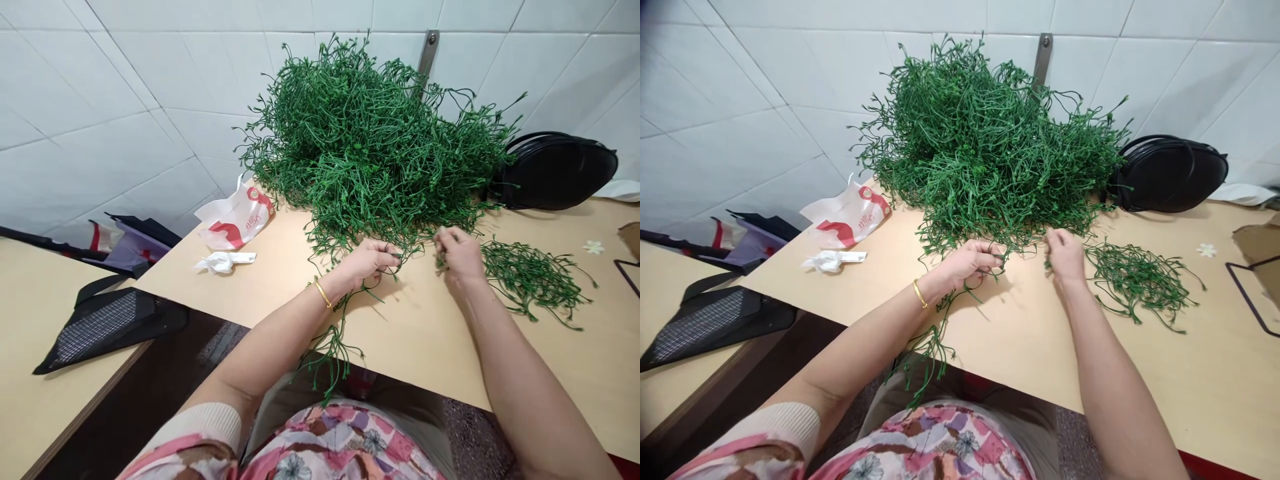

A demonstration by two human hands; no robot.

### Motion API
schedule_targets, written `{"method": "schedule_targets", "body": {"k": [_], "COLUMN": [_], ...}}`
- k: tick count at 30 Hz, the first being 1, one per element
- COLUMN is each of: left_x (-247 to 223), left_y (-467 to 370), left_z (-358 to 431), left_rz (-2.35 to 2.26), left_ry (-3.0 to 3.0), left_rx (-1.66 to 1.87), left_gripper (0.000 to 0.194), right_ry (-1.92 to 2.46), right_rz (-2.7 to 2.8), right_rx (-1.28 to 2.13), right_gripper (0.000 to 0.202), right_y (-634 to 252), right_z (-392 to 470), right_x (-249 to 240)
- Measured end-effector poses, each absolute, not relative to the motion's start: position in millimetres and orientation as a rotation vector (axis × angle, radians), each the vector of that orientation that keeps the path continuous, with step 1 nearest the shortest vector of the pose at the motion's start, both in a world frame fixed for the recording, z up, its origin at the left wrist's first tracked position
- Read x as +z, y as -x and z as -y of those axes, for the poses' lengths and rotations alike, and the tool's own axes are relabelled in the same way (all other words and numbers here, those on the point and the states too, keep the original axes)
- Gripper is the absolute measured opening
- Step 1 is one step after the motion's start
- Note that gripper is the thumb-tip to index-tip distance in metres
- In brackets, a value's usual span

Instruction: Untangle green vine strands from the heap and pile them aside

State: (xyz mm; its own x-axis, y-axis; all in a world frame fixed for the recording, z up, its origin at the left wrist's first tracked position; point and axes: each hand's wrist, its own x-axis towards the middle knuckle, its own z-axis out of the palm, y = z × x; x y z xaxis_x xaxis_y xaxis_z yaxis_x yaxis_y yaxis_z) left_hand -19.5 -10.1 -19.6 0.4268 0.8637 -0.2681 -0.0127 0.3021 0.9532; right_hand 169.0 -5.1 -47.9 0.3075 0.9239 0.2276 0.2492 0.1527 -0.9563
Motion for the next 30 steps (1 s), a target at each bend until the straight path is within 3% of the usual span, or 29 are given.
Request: {"method": "schedule_targets", "body": {"k": [7, 14, 18, 21, 25, 30], "left_x": [-24.0, -25.4, -29.0, -30.9, -29.5, -31.0], "left_y": [18.7, 15.7, 15.7, 15.8, 13.9, 10.7], "left_z": [7.4, 9.3, 7.3, 5.6, 6.2, 9.1], "left_rz": [-1.044, -0.994, -0.943, -0.896, -0.832, -0.911], "left_ry": [-1.161, -1.144, -1.091, -1.066, -1.062, -1.214], "left_rx": [0.769, 0.831, 0.804, 0.793, 0.8, 0.839], "left_gripper": [0.007, 0.016, 0.018, 0.02, 0.024, 0.028], "right_ry": [1.268, 1.365, 1.369, 1.298, 1.201, 1.176], "right_rz": [1.28, 1.561, 1.601, 1.631, 1.446, 1.142], "right_rx": [0.655, 0.9, 1.074, 0.96, 0.95, 1.097], "right_gripper": [0.03, 0.03, 0.04, 0.028, 0.018, 0.019], "right_y": [-161.0, -154.4, -147.2, -139.9, -136.7, -133.4], "right_z": [13.1, 25.8, 30.2, 27.9, 21.6, 21.4], "right_x": [-31.1, -24.0, -27.7, -34.0, -40.8, -38.4]}}
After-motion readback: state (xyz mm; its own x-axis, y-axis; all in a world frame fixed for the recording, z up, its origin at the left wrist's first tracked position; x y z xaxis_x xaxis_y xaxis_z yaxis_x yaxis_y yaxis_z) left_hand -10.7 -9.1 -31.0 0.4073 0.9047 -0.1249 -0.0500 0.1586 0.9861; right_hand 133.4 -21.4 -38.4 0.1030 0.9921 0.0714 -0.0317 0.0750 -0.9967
